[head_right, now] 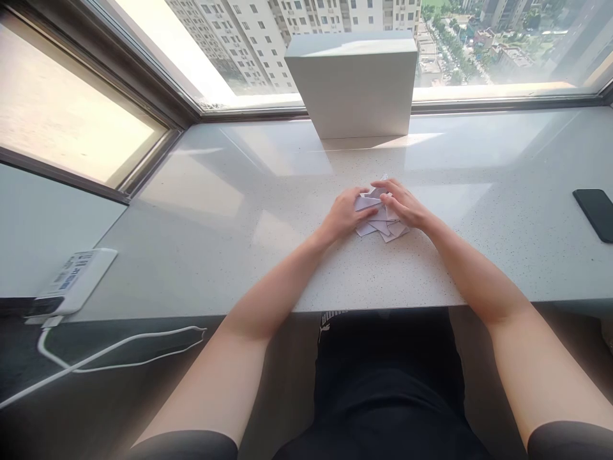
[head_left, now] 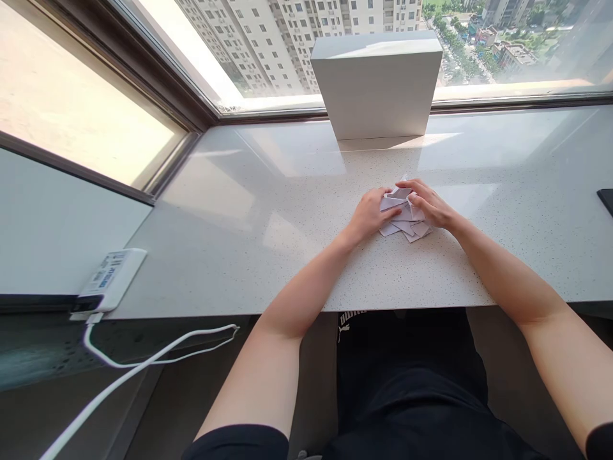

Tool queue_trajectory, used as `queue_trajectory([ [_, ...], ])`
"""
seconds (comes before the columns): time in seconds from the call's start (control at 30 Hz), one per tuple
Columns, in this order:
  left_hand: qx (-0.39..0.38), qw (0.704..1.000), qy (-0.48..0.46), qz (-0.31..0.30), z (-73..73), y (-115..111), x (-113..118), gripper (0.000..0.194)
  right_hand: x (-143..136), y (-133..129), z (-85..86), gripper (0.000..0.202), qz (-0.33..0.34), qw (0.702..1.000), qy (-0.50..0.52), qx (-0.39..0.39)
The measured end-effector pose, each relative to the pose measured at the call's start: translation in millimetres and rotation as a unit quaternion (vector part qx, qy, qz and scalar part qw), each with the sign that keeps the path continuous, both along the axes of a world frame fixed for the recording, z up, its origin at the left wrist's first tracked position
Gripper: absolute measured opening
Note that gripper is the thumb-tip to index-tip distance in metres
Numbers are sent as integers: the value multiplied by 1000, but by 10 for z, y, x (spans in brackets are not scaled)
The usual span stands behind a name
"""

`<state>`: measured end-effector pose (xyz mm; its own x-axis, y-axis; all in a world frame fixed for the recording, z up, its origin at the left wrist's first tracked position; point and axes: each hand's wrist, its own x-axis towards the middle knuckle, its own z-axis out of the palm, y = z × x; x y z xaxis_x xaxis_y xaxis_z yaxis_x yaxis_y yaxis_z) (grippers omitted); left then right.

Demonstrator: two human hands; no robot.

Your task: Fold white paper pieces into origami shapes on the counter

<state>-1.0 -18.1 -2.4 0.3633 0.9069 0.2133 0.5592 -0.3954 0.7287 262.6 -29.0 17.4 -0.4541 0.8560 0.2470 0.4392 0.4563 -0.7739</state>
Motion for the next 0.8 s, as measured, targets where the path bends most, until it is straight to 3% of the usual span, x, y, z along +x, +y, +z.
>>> queue_trajectory([
  [0.07, 2, 1000, -9, -1, 37, -1, -6, 43, 9, 33, -49, 65, -13, 1000, -15, 1],
  [0.17, 6, 999, -42, 14, 89, -9, -25, 30, 36, 71, -100, 83, -27, 998, -51, -6],
  [0.23, 10, 998, -61, 25, 113, -8, -37, 28, 62, 79, -97, 94, -24, 997, -73, -12],
  [0.37, 40, 994, -88, 54, 132, 7, -43, 25, 121, 79, -45, 95, -16, 994, -111, -11],
  [0.63, 170, 965, -160, 121, 108, 28, -68, 32, 154, 102, -19, 98, -65, 990, -106, -69],
  [0.73, 220, 958, -148, 110, 62, 7, -74, 32, 142, 119, -41, 93, -85, 989, -95, -68],
  [0.8, 247, 962, -97, 69, 36, -32, -45, 28, 150, 144, -60, 84, -97, 991, -73, -64],
])
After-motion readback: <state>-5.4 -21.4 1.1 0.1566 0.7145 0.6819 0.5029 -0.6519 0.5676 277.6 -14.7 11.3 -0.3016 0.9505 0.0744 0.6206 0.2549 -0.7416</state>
